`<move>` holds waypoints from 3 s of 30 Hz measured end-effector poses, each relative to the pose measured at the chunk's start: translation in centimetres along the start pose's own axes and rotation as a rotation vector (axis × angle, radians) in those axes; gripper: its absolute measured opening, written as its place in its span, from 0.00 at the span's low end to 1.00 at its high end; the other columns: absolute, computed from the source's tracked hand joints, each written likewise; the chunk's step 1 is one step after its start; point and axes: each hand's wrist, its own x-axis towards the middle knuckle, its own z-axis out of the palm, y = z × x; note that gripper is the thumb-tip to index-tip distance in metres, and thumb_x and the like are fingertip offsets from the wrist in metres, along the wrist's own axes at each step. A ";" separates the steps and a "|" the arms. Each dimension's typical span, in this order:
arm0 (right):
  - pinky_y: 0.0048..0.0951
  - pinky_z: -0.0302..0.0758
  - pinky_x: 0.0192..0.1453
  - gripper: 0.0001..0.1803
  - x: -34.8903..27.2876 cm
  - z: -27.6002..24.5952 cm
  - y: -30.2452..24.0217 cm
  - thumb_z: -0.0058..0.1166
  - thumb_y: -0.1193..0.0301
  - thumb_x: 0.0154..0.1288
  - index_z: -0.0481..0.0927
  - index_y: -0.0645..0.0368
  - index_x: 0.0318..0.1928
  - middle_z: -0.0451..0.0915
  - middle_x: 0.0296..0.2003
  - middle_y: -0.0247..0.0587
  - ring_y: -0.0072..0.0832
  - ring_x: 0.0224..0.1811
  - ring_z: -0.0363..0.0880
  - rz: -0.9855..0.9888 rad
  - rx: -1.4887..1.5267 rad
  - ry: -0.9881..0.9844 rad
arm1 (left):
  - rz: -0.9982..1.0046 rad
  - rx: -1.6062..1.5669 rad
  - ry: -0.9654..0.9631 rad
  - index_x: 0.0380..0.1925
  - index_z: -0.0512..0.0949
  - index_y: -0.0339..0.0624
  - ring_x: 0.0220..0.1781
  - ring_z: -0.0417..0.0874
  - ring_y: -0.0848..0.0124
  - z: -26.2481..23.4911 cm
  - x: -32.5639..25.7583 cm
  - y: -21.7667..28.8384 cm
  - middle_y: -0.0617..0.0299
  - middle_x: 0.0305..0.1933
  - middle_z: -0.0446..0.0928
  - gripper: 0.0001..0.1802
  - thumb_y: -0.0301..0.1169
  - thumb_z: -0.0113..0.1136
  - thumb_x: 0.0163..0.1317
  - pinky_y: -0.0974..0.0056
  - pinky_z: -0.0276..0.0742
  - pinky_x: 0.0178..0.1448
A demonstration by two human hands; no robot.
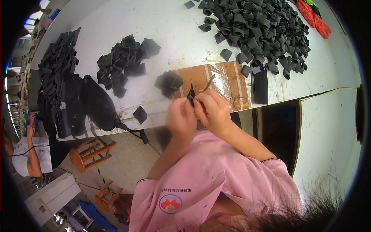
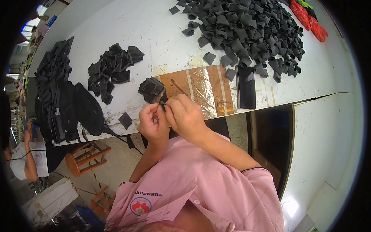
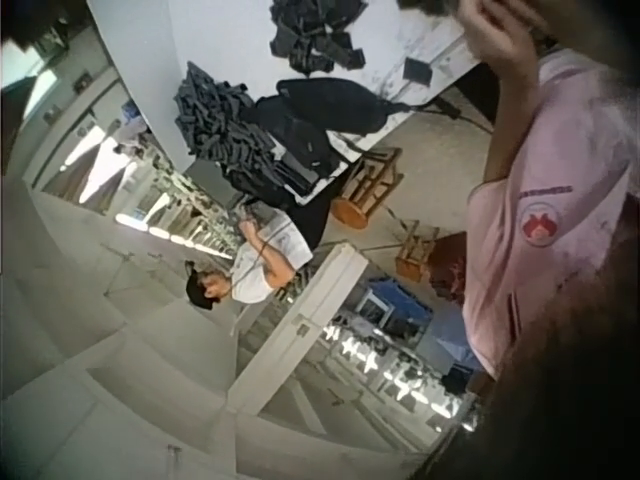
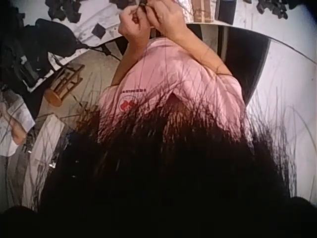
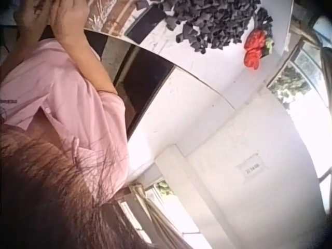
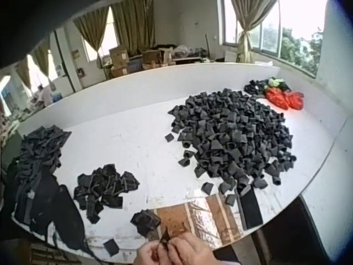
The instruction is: Preparing small black rubber or foam components by hand at a factory workbench.
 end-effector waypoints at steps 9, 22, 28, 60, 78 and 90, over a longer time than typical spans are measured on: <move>0.24 0.65 0.21 0.03 0.3 -1.8 0.6 0.51 0.79 0.51 0.73 0.64 0.30 0.68 0.20 0.36 0.27 0.21 0.69 0.264 0.320 -0.011 | -0.914 -1.424 -0.366 0.38 0.68 0.40 0.09 0.57 0.83 -2.0 3.3 2.2 0.62 0.23 0.71 0.10 0.19 0.49 0.55 0.78 0.52 0.13; 0.16 0.56 0.23 0.15 5.8 -6.8 -1.1 0.47 0.64 0.63 0.72 0.59 0.23 0.65 0.18 0.22 0.10 0.22 0.58 0.542 0.865 -0.286 | -0.935 -1.873 -0.636 0.36 0.68 0.33 0.07 0.59 0.84 -1.3 7.6 5.3 0.51 0.31 0.73 0.07 0.20 0.39 0.60 0.77 0.50 0.08; 0.16 0.57 0.24 0.14 6.6 -5.6 2.3 0.46 0.63 0.64 0.73 0.58 0.25 0.66 0.19 0.23 0.11 0.22 0.59 0.683 0.934 -0.498 | -1.009 -1.843 -0.597 0.39 0.68 0.35 0.06 0.54 0.85 -0.2 7.0 2.5 0.52 0.33 0.74 0.08 0.22 0.40 0.63 0.78 0.48 0.09; 0.31 0.67 0.23 0.06 4.4 -4.8 0.9 0.57 0.78 0.47 0.74 0.62 0.27 0.70 0.22 0.40 0.35 0.23 0.71 -0.170 -0.018 0.085 | -0.382 -0.771 -0.319 0.37 0.73 0.32 0.36 0.75 0.75 -0.7 6.8 4.3 0.57 0.35 0.75 0.07 0.21 0.52 0.57 0.74 0.70 0.44; 0.18 0.66 0.24 0.07 7.3 -7.5 0.8 0.48 0.72 0.60 0.73 0.63 0.29 0.72 0.22 0.35 0.19 0.20 0.69 0.360 0.724 -0.075 | -0.402 -0.388 -0.116 0.33 0.73 0.35 0.22 0.71 0.81 0.9 4.0 -1.4 0.66 0.23 0.72 0.05 0.23 0.54 0.55 0.77 0.67 0.25; 0.15 0.63 0.23 0.11 0.9 -4.7 2.2 0.46 0.67 0.63 0.76 0.63 0.31 0.72 0.19 0.29 0.13 0.20 0.66 0.820 0.613 -0.264 | -0.364 0.685 -0.355 0.27 0.73 0.30 0.34 0.77 0.48 2.4 9.4 -9.2 0.42 0.29 0.75 0.22 0.44 0.51 0.54 0.52 0.70 0.38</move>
